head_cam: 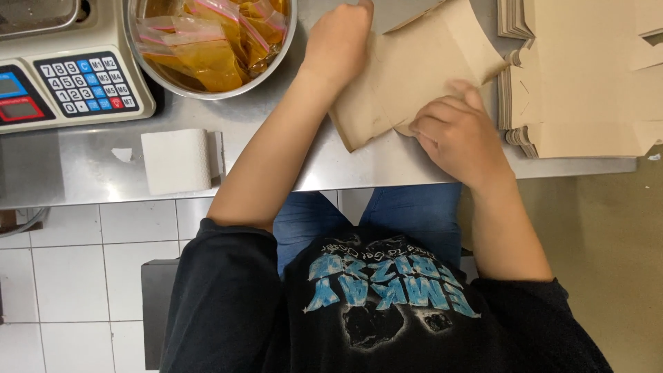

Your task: The person folds flat cardboard pieces into small boxes by hand, tucking and securing the flaps. They then tear a sheet of paper towel, fold it, and place it inside one of the assembled boxes.

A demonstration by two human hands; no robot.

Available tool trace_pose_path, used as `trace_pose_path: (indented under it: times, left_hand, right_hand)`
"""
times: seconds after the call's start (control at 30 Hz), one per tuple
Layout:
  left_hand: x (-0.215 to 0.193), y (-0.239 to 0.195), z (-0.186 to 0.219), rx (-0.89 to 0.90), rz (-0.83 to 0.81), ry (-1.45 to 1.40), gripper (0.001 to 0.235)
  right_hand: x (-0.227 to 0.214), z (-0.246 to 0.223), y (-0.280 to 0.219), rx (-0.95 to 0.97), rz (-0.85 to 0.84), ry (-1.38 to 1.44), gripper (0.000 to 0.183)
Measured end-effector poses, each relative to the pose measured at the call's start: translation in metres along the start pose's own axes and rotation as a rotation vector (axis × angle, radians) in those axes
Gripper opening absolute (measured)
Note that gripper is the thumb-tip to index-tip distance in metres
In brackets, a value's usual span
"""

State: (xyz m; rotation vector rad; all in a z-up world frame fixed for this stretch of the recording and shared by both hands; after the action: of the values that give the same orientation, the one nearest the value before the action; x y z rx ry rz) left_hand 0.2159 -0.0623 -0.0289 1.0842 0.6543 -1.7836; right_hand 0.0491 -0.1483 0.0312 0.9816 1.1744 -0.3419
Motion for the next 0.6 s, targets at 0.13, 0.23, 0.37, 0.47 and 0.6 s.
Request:
trace_pose_path:
  times: [0.13,0.23,0.37,0.47,0.6]
  left_hand:
    - [-0.011,0.003,0.009,0.107,0.104,-0.082,0.039]
    - [-0.015,-0.001,0.014,0.192,0.165,-0.114,0.039]
    - [-0.046,-0.048,0.046,0.354,0.254,0.064,0.033]
    - [-0.064,-0.098,0.057,0.428,0.249,-0.041,0.033]
    - [-0.064,-0.143,0.052,0.437,0.245,-0.164,0.028]
  right_hand:
    - [-0.006,-0.012,0.0,-0.022,0.098,-0.16,0.015]
    - [-0.01,-0.018,0.005,-0.002,0.171,-0.207,0.014]
    - [0.002,-0.021,0.015,0.006,0.138,-0.264,0.013]
    - [0.01,-0.022,0.023,0.022,0.131,-0.283,0.014]
    - [0.013,-0.026,0.032,0.047,0.158,-0.222,0.013]
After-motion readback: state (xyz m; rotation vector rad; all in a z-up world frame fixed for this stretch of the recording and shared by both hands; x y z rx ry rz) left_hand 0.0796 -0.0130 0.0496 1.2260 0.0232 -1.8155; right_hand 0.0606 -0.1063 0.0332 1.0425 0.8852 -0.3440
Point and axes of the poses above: each hand's wrist, its own y-axis towards the middle knuckle, its own x-axis out of the palm, z = x × y, the point moved 10 cm from there along y, towards the middle knuckle, and after that the axes turned 14 degrees about -y, right-handed, at the moved point
